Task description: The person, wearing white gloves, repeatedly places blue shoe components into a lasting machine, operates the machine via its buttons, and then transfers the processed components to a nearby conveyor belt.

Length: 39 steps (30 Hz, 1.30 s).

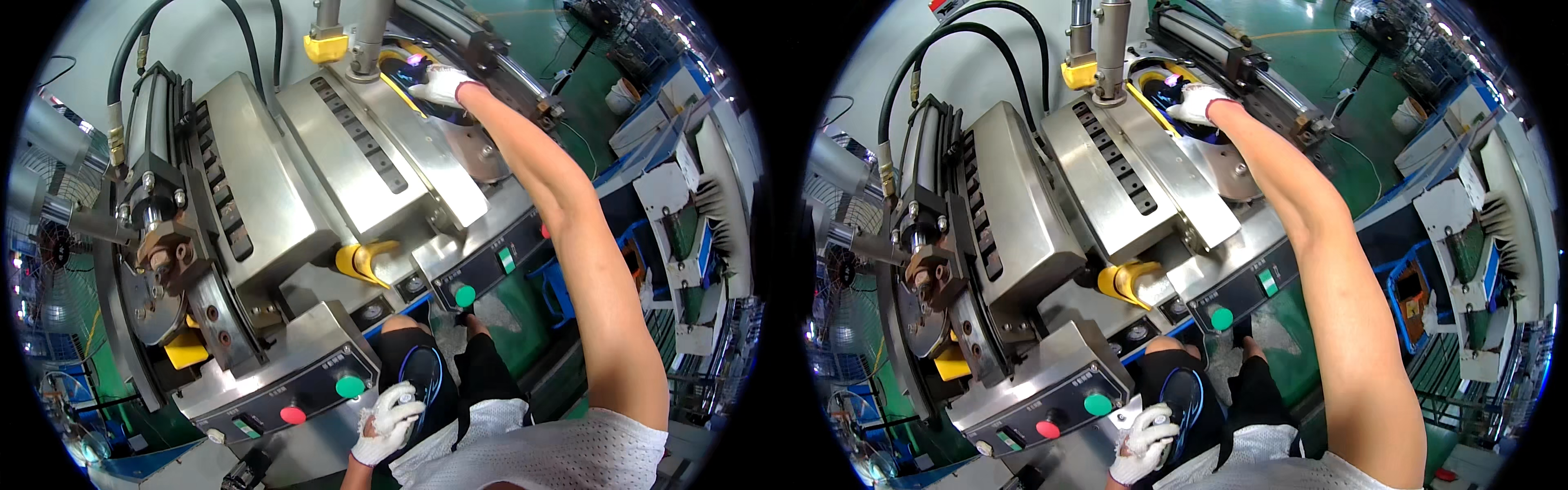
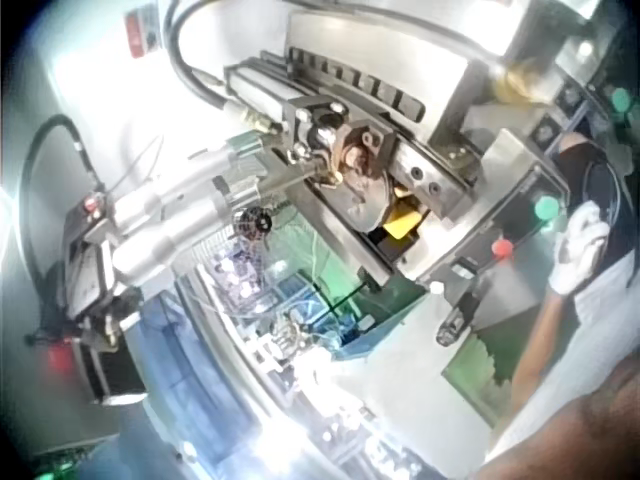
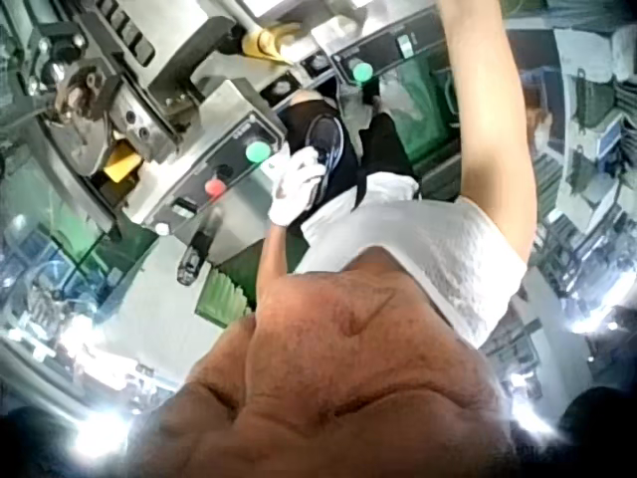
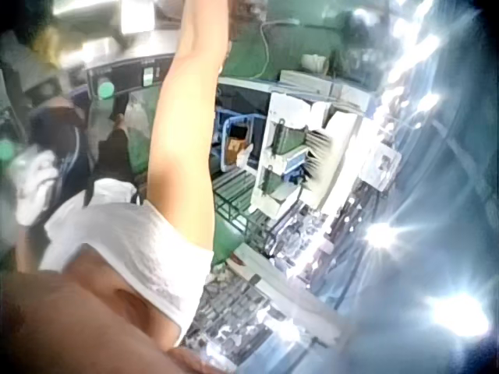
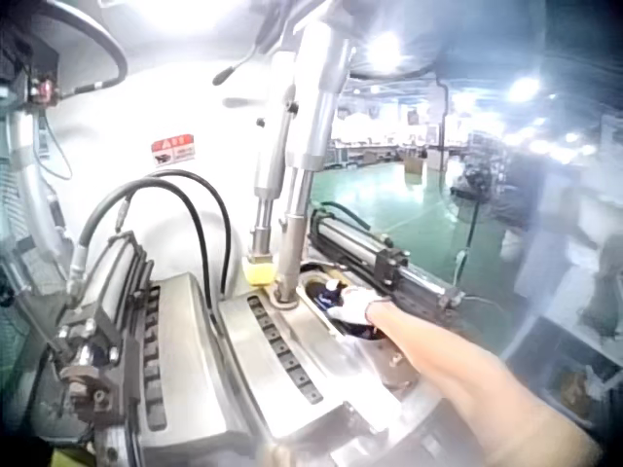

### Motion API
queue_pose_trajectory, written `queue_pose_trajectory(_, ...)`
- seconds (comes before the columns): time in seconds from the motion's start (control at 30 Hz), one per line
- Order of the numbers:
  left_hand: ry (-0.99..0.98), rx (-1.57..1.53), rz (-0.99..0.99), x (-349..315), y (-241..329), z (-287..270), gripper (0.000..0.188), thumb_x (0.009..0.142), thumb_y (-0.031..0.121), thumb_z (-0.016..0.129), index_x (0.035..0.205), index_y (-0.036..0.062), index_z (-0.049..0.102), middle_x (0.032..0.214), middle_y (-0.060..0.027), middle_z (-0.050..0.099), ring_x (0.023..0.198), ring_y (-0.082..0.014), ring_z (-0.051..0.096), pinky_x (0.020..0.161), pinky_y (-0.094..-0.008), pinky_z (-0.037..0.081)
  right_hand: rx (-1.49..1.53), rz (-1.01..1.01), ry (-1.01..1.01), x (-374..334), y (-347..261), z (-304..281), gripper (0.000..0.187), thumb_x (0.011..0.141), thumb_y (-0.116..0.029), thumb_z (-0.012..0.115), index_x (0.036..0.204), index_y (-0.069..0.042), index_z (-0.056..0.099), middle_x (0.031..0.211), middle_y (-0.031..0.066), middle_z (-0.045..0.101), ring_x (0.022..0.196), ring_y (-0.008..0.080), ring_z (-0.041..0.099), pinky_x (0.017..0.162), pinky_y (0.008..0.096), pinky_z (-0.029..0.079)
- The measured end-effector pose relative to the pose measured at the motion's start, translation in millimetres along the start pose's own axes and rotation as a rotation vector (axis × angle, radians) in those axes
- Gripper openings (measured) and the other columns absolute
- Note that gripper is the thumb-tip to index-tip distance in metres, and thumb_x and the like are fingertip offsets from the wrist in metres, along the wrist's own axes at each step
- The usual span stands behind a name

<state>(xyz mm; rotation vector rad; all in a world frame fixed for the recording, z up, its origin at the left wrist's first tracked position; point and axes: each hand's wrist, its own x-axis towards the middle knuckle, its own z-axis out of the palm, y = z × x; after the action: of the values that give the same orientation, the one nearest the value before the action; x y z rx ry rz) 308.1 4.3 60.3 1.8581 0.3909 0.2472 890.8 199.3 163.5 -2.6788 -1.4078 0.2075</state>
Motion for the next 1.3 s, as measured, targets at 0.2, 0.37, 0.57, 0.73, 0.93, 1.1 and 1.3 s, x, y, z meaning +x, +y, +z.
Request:
queue_pose_trajectory(0.2, 0.011, 0.004, 0.023, -5, -7, 9, 0.031, 0.083, -0.001, 0.071, 0.111, 0.0090, 0.077, 0.134, -0.0189, 0.061, 0.126, -0.0367, 0.059, 0.109, -0.0451, 0.047, 0.455, -0.426, 0.713, -218, -48, 15, 0.069, 0.092, -0.027, 0.076, 0.148, 0.003, 0.050, 0.151, 0.0283, 0.052, 0.134, 0.0414, 0.058, 0.114, 0.0474, 0.045)
queue_pose_trajectory(0.37, 0.049, -0.043, -0.017, -2, 13, 30, 0.030, 0.085, -0.002, 0.066, 0.112, 0.0073, 0.075, 0.135, -0.0198, 0.060, 0.125, -0.0365, 0.060, 0.109, -0.0445, 0.048, 0.364, -0.359, 0.427, -363, -60, 118, 0.080, 0.091, -0.041, 0.071, 0.152, 0.004, 0.045, 0.160, 0.0312, 0.039, 0.150, 0.0479, 0.038, 0.126, 0.0572, 0.026)
queue_pose_trajectory(0.57, 0.038, 0.172, 0.086, 14, 42, 49, 0.028, 0.088, -0.004, 0.062, 0.114, 0.0014, 0.069, 0.130, -0.0199, 0.061, 0.124, -0.0357, 0.060, 0.111, -0.0443, 0.046, 0.516, -0.252, 0.190, -415, -45, 134, 0.106, 0.093, -0.050, 0.069, 0.165, 0.005, 0.014, 0.172, 0.0309, 0.011, 0.161, 0.0466, 0.006, 0.130, 0.0566, 0.009)
queue_pose_trajectory(0.73, 0.044, 0.220, 0.182, 45, 72, 97, 0.028, 0.089, -0.007, 0.064, 0.116, -0.0002, 0.068, 0.129, -0.0196, 0.061, 0.123, -0.0334, 0.060, 0.110, -0.0424, 0.046, 0.920, -0.104, 0.046, -604, -10, 118, 0.115, 0.088, -0.042, 0.077, 0.167, 0.002, 0.006, 0.173, 0.0267, 0.009, 0.162, 0.0391, 0.012, 0.130, 0.0443, 0.018)
queue_pose_trajectory(0.93, 0.015, 0.060, 0.611, 123, 185, 202, 0.036, 0.084, -0.017, 0.065, 0.115, 0.0014, 0.069, 0.138, -0.0210, 0.058, 0.130, -0.0356, 0.059, 0.114, -0.0440, 0.045, 0.868, 0.121, 0.449, -651, 11, 73, 0.116, 0.081, -0.037, 0.082, 0.166, 0.004, 0.013, 0.171, 0.0281, 0.019, 0.160, 0.0354, 0.022, 0.130, 0.0419, 0.019)
queue_pose_trajectory(1.1, -0.216, -0.038, 0.969, 171, 263, 284, 0.053, 0.082, 0.002, 0.080, 0.133, 0.0050, 0.064, 0.149, -0.0280, 0.052, 0.136, -0.0486, 0.054, 0.112, -0.0524, 0.047, 1.081, 0.724, 1.087, -603, 145, 90, 0.088, 0.093, -0.033, 0.073, 0.162, -0.003, 0.028, 0.160, 0.0201, 0.040, 0.150, 0.0341, 0.039, 0.123, 0.0481, 0.031)
queue_pose_trajectory(1.3, -0.287, 0.084, 0.772, 159, 178, 258, 0.049, 0.087, 0.007, 0.078, 0.133, 0.0078, 0.065, 0.141, -0.0230, 0.061, 0.132, -0.0442, 0.060, 0.107, -0.0500, 0.052, 0.411, 1.339, 1.017, -532, 386, -8, 0.066, 0.100, -0.052, 0.060, 0.153, -0.012, 0.053, 0.145, 0.0182, 0.063, 0.123, 0.0392, 0.065, 0.107, 0.0532, 0.048)
